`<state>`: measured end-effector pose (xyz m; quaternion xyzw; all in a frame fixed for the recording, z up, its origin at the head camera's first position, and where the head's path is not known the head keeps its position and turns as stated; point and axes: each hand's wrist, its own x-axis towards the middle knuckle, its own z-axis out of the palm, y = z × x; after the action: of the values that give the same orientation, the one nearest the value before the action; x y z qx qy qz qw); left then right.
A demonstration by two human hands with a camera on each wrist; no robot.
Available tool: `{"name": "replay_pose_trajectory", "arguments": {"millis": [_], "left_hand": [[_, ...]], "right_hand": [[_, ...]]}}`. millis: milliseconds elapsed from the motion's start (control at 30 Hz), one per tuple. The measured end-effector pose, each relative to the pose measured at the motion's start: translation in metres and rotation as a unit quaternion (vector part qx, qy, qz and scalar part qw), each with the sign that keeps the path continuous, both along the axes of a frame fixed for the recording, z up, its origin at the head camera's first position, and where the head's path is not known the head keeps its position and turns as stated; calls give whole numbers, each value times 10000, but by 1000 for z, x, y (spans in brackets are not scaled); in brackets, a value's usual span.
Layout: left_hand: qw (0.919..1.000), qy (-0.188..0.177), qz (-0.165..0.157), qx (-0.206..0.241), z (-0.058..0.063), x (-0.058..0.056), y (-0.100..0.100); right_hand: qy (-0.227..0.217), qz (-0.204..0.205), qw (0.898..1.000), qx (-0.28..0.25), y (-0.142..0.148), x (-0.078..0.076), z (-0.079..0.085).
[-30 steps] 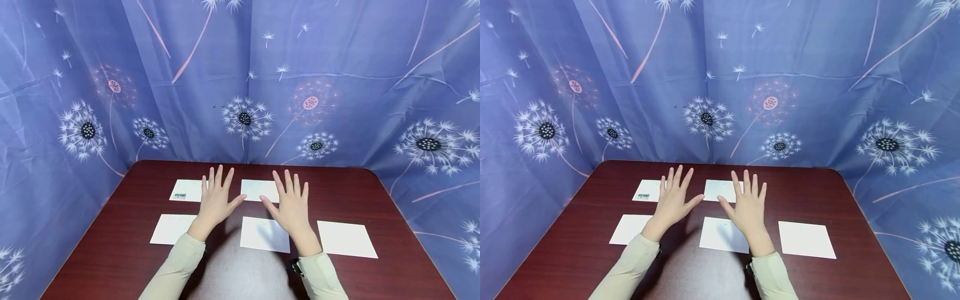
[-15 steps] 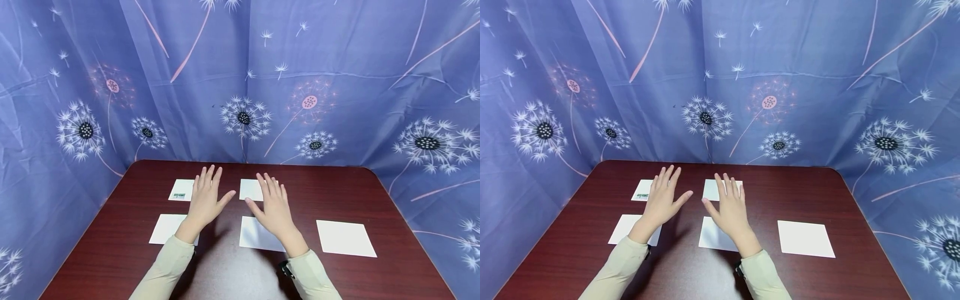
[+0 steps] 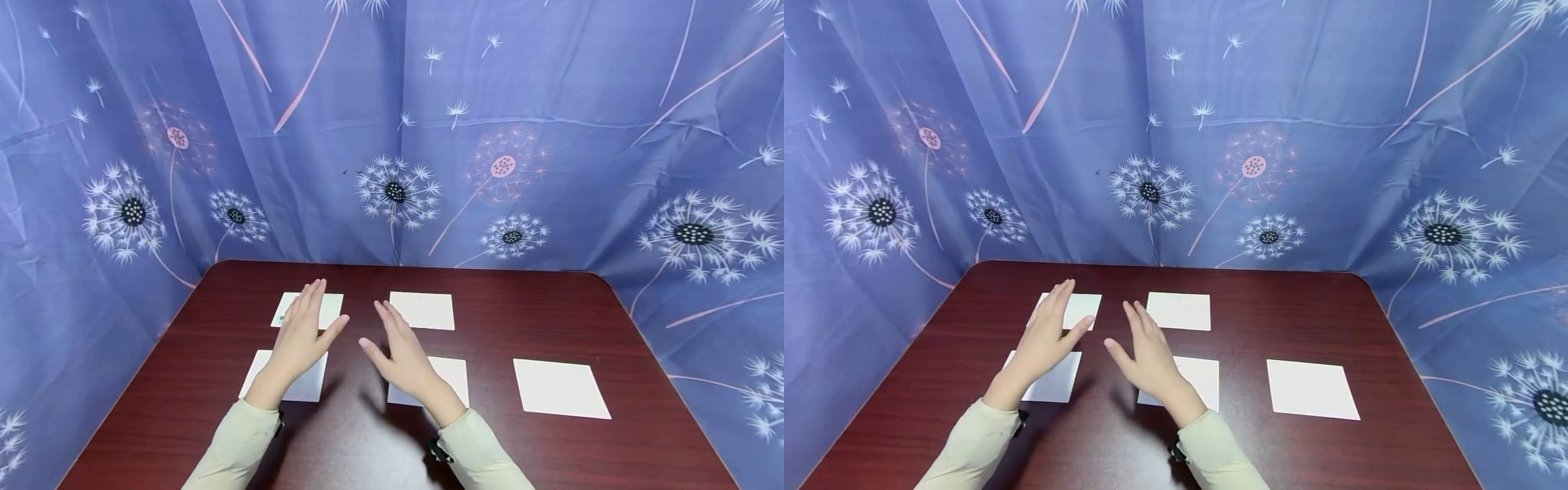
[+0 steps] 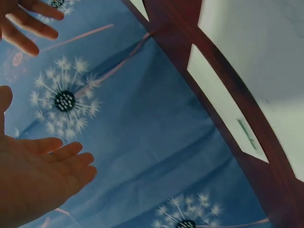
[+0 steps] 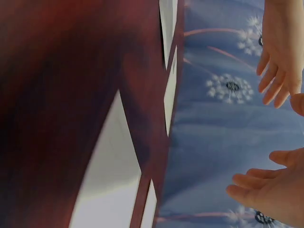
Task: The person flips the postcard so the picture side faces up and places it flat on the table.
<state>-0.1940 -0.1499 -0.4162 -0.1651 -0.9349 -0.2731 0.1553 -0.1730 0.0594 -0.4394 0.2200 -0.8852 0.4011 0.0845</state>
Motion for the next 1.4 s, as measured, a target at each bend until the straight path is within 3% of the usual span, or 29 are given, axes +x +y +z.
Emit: {"name": "replay_pose_trajectory", "arguments": {"millis": [200, 567, 733, 900, 1100, 1400], "left_hand": [[9992, -270, 94, 285, -2, 3, -20], [9933, -975, 126, 612, -14, 8, -54], [9902, -1159, 356, 695, -18, 7, -73], [9818, -1654, 682, 641, -16, 8, -92], [9707, -2184, 847, 537, -27, 11, -113], [9561, -2683, 1104, 409, -38, 20, -127]], "right_hand": [[-755, 353, 9961, -288, -15, 7, -3], [-1378, 787, 9855, -606, -39, 8, -13], [-1839, 860, 9766, -714, -51, 8, -13], [-2335, 933, 9627, -1001, -62, 10, -16], [-2750, 911, 9439, -1584, -70, 15, -22], [-3008, 862, 9312, -1870, -79, 23, -28]]}}
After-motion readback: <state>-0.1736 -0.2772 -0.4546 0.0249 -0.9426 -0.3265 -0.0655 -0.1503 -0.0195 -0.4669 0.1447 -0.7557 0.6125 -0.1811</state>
